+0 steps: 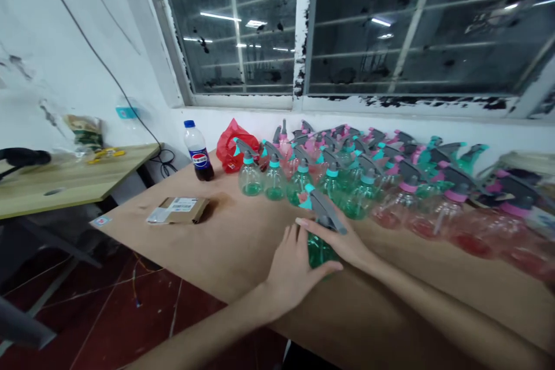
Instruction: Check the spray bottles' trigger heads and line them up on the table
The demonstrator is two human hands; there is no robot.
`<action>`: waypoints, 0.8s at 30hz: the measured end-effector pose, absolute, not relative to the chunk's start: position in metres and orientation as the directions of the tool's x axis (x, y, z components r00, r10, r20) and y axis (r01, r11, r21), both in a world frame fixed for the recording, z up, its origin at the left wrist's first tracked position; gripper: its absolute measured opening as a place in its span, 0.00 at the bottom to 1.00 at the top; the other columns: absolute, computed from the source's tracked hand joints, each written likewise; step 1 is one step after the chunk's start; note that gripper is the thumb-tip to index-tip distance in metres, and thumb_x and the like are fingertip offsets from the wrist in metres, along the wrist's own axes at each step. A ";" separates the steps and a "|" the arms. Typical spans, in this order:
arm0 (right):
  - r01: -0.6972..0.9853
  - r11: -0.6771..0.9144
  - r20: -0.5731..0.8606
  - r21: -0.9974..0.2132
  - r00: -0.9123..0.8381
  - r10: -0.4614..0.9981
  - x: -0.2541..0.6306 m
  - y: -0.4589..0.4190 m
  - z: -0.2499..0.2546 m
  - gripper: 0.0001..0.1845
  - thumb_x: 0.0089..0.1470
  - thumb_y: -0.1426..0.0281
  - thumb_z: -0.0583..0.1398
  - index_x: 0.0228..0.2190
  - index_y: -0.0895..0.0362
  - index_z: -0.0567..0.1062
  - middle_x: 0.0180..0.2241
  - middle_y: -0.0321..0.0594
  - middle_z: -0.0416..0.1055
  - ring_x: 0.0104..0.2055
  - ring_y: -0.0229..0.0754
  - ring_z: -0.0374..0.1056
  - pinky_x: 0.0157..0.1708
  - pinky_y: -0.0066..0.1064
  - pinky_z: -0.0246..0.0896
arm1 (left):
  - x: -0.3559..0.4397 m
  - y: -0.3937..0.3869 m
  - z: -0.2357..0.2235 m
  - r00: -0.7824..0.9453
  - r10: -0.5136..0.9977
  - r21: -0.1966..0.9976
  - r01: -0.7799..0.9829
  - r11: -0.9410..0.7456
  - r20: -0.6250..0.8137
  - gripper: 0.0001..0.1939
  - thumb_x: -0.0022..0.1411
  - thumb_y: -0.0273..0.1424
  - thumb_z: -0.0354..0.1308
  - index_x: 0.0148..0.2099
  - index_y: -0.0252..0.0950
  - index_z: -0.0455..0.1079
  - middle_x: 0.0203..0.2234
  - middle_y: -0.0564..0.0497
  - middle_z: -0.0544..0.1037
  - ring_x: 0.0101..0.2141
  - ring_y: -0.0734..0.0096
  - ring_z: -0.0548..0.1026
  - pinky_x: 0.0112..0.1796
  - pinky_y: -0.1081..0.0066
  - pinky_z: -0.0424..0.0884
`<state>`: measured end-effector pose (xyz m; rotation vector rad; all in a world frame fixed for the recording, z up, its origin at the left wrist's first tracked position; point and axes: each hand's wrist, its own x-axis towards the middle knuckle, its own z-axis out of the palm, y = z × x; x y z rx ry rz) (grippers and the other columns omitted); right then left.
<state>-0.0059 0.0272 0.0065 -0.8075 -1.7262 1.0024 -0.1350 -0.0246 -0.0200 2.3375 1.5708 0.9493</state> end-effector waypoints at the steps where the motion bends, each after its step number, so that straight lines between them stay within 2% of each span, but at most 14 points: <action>1: 0.088 0.458 0.415 -0.884 -0.302 0.858 0.006 0.022 0.007 0.21 0.50 0.60 0.63 0.46 0.49 0.70 0.48 0.43 0.72 0.49 0.51 0.69 0.48 0.45 0.64 | -0.122 -0.027 -0.021 0.269 0.878 0.459 0.770 -0.443 0.396 0.46 0.52 0.54 0.61 0.62 0.28 0.53 0.52 0.34 0.67 0.52 0.43 0.66 0.51 0.46 0.66; 3: 0.133 0.477 0.434 -0.869 -0.259 0.863 0.029 0.013 0.009 0.16 0.51 0.60 0.62 0.43 0.49 0.72 0.46 0.41 0.73 0.47 0.49 0.70 0.46 0.43 0.65 | -0.100 -0.030 -0.022 0.319 0.878 0.446 0.767 -0.461 0.358 0.49 0.50 0.54 0.62 0.63 0.27 0.52 0.52 0.33 0.66 0.52 0.41 0.66 0.50 0.44 0.66; 6: 0.235 0.493 0.453 -0.837 -0.207 0.867 0.065 0.002 0.010 0.16 0.52 0.61 0.61 0.43 0.49 0.73 0.40 0.39 0.75 0.39 0.44 0.71 0.41 0.40 0.67 | -0.074 -0.031 -0.022 0.414 0.857 0.454 0.728 -0.514 0.307 0.49 0.50 0.53 0.64 0.63 0.27 0.51 0.51 0.33 0.68 0.51 0.40 0.66 0.49 0.43 0.67; 8: 0.285 0.497 0.458 -0.820 -0.196 0.867 0.085 -0.004 0.011 0.17 0.52 0.61 0.62 0.44 0.49 0.73 0.37 0.38 0.75 0.36 0.43 0.70 0.39 0.38 0.67 | -0.062 -0.027 -0.021 0.500 0.811 0.472 0.661 -0.583 0.303 0.47 0.50 0.49 0.65 0.62 0.27 0.52 0.51 0.33 0.68 0.52 0.41 0.66 0.49 0.45 0.67; 11: 0.298 0.471 0.428 -0.830 -0.200 0.881 0.105 -0.012 0.015 0.17 0.52 0.61 0.61 0.45 0.51 0.73 0.36 0.39 0.74 0.38 0.44 0.70 0.38 0.37 0.67 | -0.052 -0.017 -0.019 0.635 0.700 0.509 0.506 -0.696 0.326 0.47 0.49 0.48 0.66 0.63 0.29 0.51 0.53 0.34 0.67 0.53 0.43 0.66 0.51 0.47 0.66; 14: 0.297 0.454 0.424 -0.840 -0.163 0.891 0.114 -0.014 0.017 0.14 0.53 0.60 0.61 0.42 0.51 0.73 0.36 0.38 0.74 0.38 0.44 0.70 0.41 0.38 0.66 | -0.052 -0.006 -0.018 0.722 0.618 0.550 0.393 -0.737 0.311 0.48 0.53 0.51 0.62 0.65 0.30 0.48 0.55 0.34 0.65 0.55 0.44 0.64 0.53 0.49 0.64; 17: 0.312 0.460 0.437 -0.831 -0.144 0.888 0.119 -0.009 0.016 0.10 0.54 0.62 0.59 0.39 0.50 0.72 0.28 0.35 0.71 0.31 0.42 0.69 0.37 0.37 0.66 | -0.060 0.006 -0.020 0.748 0.622 0.570 0.413 -0.710 0.232 0.41 0.60 0.52 0.53 0.66 0.33 0.47 0.57 0.35 0.63 0.56 0.47 0.63 0.54 0.49 0.62; 20: 0.323 0.474 0.446 -0.819 -0.161 0.880 0.125 0.000 0.013 0.09 0.56 0.63 0.58 0.39 0.51 0.72 0.27 0.34 0.69 0.28 0.41 0.67 0.33 0.35 0.64 | -0.072 0.021 -0.030 0.712 0.679 0.488 0.534 -0.690 0.180 0.36 0.65 0.51 0.45 0.67 0.36 0.46 0.61 0.38 0.60 0.60 0.50 0.59 0.57 0.48 0.58; 22: 0.334 0.487 0.463 -0.807 -0.154 0.873 0.128 0.005 0.012 0.09 0.56 0.64 0.57 0.40 0.51 0.72 0.29 0.35 0.70 0.31 0.41 0.67 0.35 0.35 0.64 | -0.080 0.035 -0.038 0.696 0.702 0.385 0.612 -0.691 0.153 0.35 0.66 0.52 0.45 0.66 0.35 0.49 0.63 0.39 0.57 0.62 0.49 0.56 0.58 0.46 0.54; 24: 0.346 0.495 0.478 -0.797 -0.141 0.867 0.132 0.008 0.013 0.09 0.56 0.65 0.57 0.41 0.50 0.72 0.31 0.35 0.70 0.32 0.41 0.67 0.36 0.34 0.64 | -0.085 0.048 -0.046 0.657 0.736 0.292 0.681 -0.672 0.161 0.34 0.66 0.51 0.44 0.66 0.35 0.52 0.63 0.40 0.57 0.62 0.51 0.55 0.59 0.48 0.53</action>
